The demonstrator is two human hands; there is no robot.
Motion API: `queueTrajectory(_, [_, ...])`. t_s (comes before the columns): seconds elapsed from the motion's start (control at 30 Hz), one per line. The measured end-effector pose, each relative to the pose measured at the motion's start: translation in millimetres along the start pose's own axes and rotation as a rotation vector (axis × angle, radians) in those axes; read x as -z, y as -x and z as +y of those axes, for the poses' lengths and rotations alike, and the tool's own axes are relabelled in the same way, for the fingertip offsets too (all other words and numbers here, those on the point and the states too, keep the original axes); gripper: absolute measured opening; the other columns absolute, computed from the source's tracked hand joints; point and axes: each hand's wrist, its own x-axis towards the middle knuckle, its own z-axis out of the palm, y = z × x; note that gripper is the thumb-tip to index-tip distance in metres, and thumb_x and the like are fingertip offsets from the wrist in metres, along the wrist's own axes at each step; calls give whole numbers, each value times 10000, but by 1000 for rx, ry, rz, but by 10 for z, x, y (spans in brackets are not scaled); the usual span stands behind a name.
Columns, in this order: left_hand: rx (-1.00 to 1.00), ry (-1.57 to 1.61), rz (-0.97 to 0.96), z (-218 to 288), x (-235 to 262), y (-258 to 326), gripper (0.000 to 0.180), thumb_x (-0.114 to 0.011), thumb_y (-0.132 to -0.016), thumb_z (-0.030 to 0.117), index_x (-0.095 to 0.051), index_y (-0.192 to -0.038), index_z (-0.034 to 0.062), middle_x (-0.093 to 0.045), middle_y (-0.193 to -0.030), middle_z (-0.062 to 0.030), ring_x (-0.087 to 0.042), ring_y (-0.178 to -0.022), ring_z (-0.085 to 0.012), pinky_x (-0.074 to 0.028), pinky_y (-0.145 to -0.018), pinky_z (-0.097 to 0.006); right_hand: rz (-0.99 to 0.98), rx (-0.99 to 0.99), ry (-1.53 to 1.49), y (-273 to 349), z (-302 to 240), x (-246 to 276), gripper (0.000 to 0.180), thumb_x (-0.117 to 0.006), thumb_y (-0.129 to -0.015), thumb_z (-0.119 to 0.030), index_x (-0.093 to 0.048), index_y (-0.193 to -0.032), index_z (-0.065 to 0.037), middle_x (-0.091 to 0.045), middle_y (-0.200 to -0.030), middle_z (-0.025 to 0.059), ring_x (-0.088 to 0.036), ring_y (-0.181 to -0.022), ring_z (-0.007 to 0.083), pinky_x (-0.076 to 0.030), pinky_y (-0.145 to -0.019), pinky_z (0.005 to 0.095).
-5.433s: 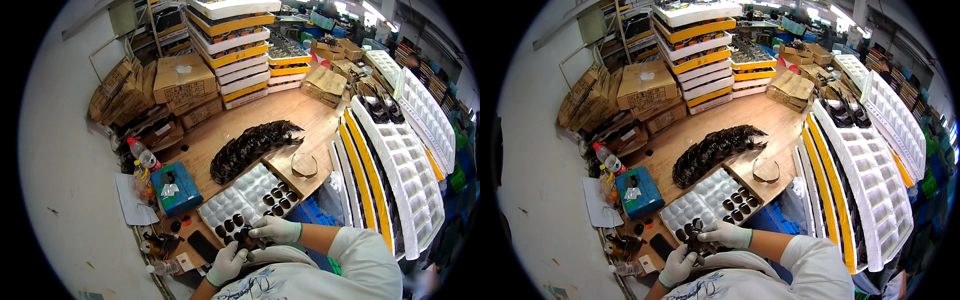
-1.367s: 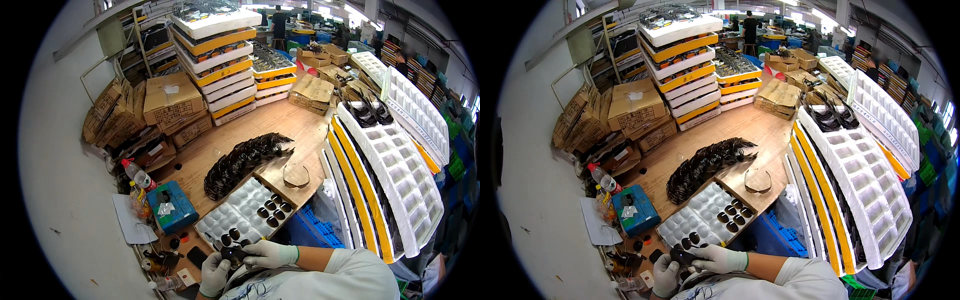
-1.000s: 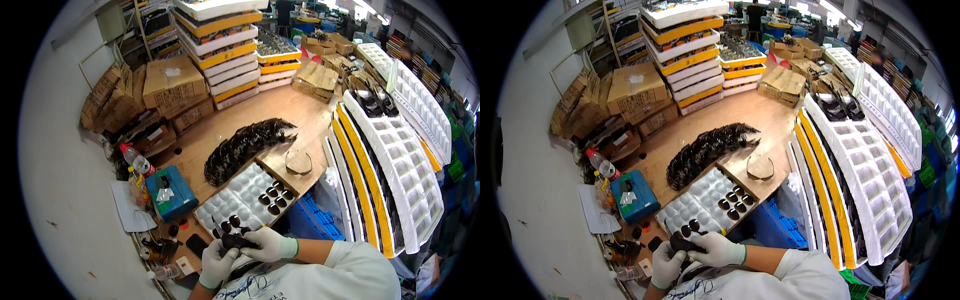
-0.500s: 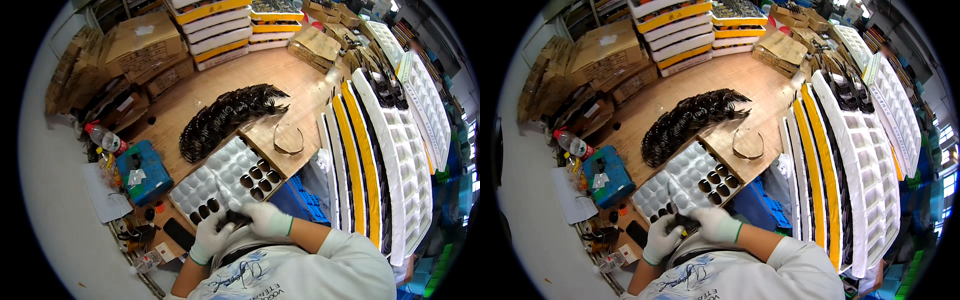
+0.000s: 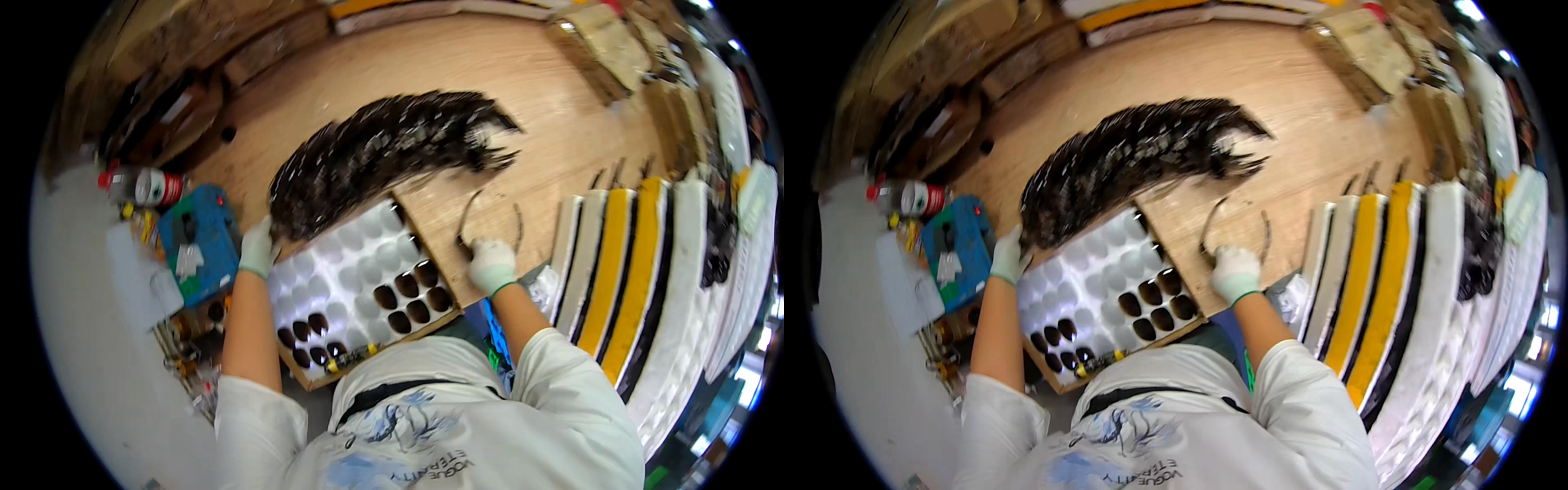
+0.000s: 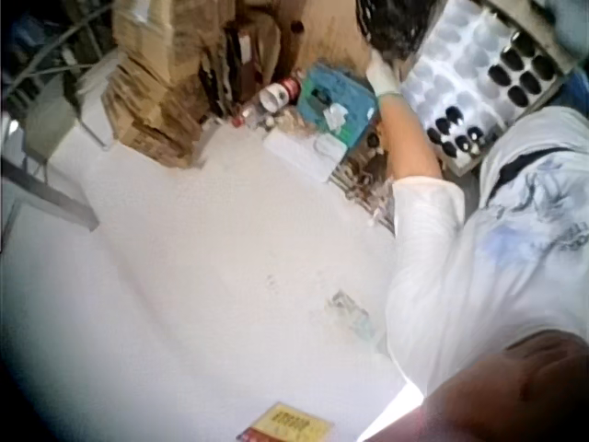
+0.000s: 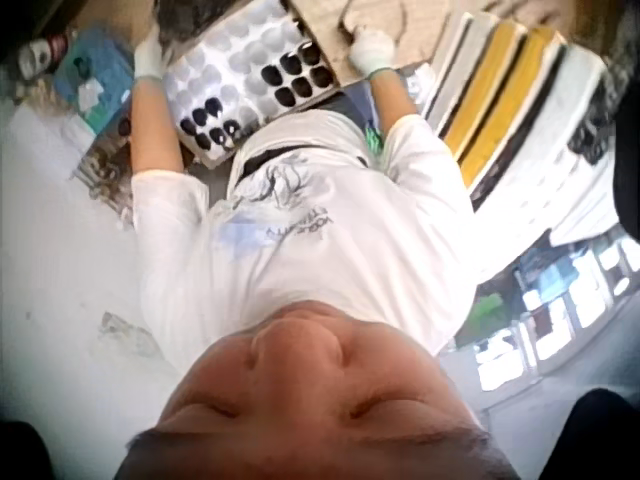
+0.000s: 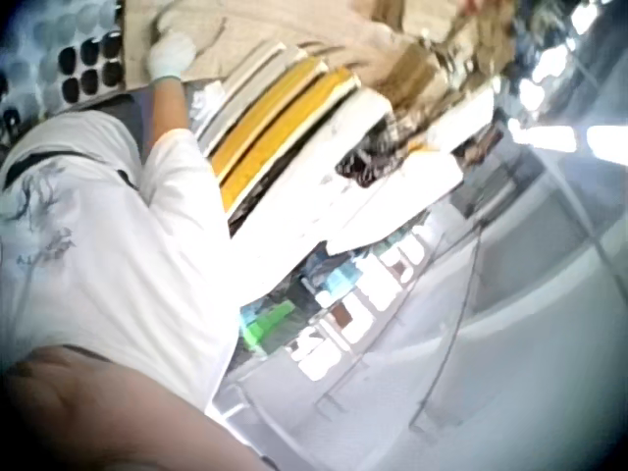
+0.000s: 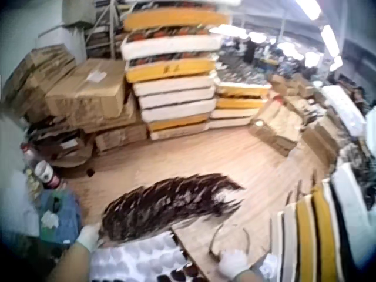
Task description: The person assembles sunglasses by inserting lenses into frames one at a time. They pick up a lens, fit it into a frame, and place the completed pair into a tray, repeating this process throughout the clip.
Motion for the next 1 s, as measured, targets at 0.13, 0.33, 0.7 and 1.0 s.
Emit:
queueTrajectory(0.13, [205,423,-51,560,-478,132,375,-658,-968,349,-610,-1211,68,-654,-1136,-64,-608,-1080,-245,-490,-888,-440,-50,-16,-5,-72,80,132,293,-563,-855,-165,-699,-1110,-120,-699,-1158,150,-649,-1131,316,-533,-952,417])
queueTrajectory(0.33, [130,-45,95,774,-402,300,466,-765,-883,359,-643,-1115,-27,-655,-1012,-99,-589,-861,-190,-475,-778,-329,252,110,-50,295,-263,359,448,-711,-774,-208,-627,-1190,-64,-610,-1260,170,-574,-1197,339,-442,-1036,482])
queueTrajectory(0.7, [-519,37,145,578,205,2503,201,-552,-1031,194,-584,-1113,14,-590,-912,-26,-544,-765,-111,-481,-714,-288,85,755,-188,962,-2501,-372,362,-673,-856,-278,-651,-1146,-62,-643,-1101,163,-632,-1052,351,-516,-906,464])
queueTrajectory(1.0, [-528,-177,-266,-238,1024,3951,332,-476,-1051,200,-551,-1213,-80,-723,-992,-161,-704,-908,-217,-548,-839,-346,150,427,-1,1205,-3049,-694,380,-668,-849,-201,-620,-1204,-76,-598,-1248,132,-563,-1200,319,-477,-989,447])
